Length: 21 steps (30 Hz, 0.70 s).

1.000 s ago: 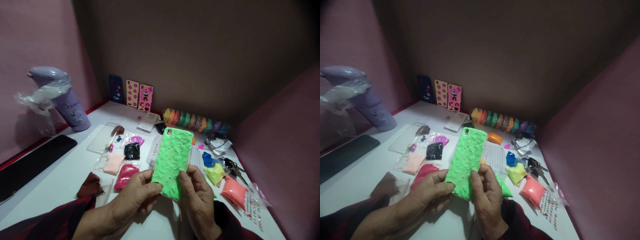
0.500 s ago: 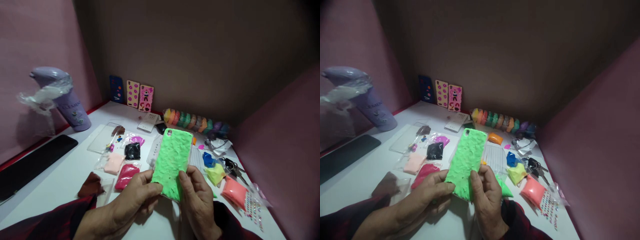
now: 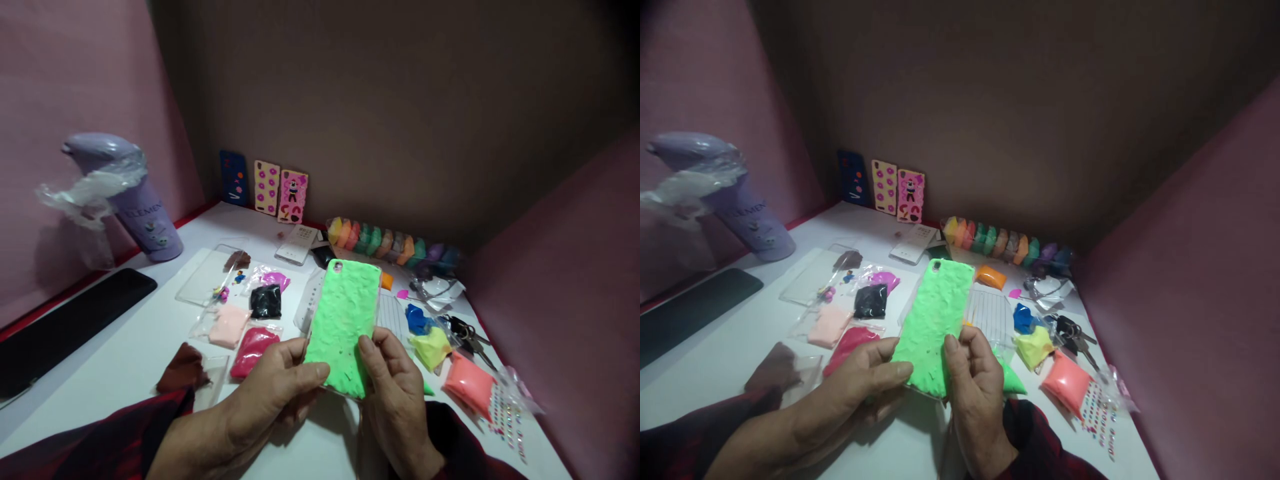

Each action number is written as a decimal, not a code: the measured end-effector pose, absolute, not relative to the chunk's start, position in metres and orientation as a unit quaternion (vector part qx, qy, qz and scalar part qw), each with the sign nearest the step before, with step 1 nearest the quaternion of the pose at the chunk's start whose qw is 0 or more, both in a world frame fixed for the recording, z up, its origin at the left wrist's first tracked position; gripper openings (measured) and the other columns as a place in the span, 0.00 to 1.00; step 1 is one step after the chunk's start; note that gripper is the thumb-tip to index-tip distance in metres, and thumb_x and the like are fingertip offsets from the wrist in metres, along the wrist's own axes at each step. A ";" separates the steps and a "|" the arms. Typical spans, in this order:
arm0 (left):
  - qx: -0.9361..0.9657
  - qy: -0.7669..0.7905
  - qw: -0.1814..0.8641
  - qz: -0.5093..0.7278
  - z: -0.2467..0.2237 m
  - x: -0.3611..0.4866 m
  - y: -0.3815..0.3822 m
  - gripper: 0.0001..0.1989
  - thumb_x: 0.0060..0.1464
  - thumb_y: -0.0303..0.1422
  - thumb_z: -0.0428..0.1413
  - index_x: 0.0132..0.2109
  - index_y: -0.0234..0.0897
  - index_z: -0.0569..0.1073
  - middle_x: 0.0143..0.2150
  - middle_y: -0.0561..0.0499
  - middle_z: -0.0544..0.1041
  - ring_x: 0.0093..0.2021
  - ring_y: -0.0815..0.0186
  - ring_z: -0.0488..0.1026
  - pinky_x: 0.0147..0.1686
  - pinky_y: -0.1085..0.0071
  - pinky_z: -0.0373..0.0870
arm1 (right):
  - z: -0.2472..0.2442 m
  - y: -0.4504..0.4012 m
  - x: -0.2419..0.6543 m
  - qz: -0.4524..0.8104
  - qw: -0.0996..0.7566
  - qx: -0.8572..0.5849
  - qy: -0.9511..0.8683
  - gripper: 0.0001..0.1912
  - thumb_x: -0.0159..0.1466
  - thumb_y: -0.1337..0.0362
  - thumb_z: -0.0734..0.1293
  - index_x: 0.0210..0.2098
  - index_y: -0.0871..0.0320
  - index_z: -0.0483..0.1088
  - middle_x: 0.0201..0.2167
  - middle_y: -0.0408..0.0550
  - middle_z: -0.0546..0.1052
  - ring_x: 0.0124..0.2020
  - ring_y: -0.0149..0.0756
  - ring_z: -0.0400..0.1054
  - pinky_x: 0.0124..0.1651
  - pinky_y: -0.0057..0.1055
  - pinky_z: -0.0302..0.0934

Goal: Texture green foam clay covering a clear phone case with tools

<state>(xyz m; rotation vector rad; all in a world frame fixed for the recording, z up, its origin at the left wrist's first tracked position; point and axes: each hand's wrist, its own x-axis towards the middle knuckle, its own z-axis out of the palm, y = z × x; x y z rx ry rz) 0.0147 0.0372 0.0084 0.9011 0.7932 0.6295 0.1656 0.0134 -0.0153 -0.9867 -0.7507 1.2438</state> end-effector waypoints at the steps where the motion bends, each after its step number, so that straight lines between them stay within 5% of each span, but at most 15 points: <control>1: 0.421 0.376 0.772 0.293 0.008 0.015 0.037 0.08 0.53 0.35 0.54 0.34 0.32 0.69 0.18 0.58 0.61 0.15 0.77 0.52 0.14 0.78 0.45 | -0.016 0.013 0.166 0.544 0.638 -0.433 -0.332 0.08 0.61 0.58 0.67 0.37 0.55 0.68 0.26 0.40 0.69 0.24 0.25 0.61 0.25 0.19 0.58; 21: 0.422 0.383 0.772 0.283 0.009 0.014 0.039 0.06 0.52 0.32 0.53 0.34 0.33 0.71 0.17 0.58 0.61 0.15 0.76 0.52 0.15 0.77 0.45 | -0.018 0.011 0.167 0.515 0.637 -0.443 -0.364 0.07 0.63 0.59 0.65 0.38 0.55 0.68 0.29 0.42 0.72 0.27 0.28 0.65 0.29 0.23 0.62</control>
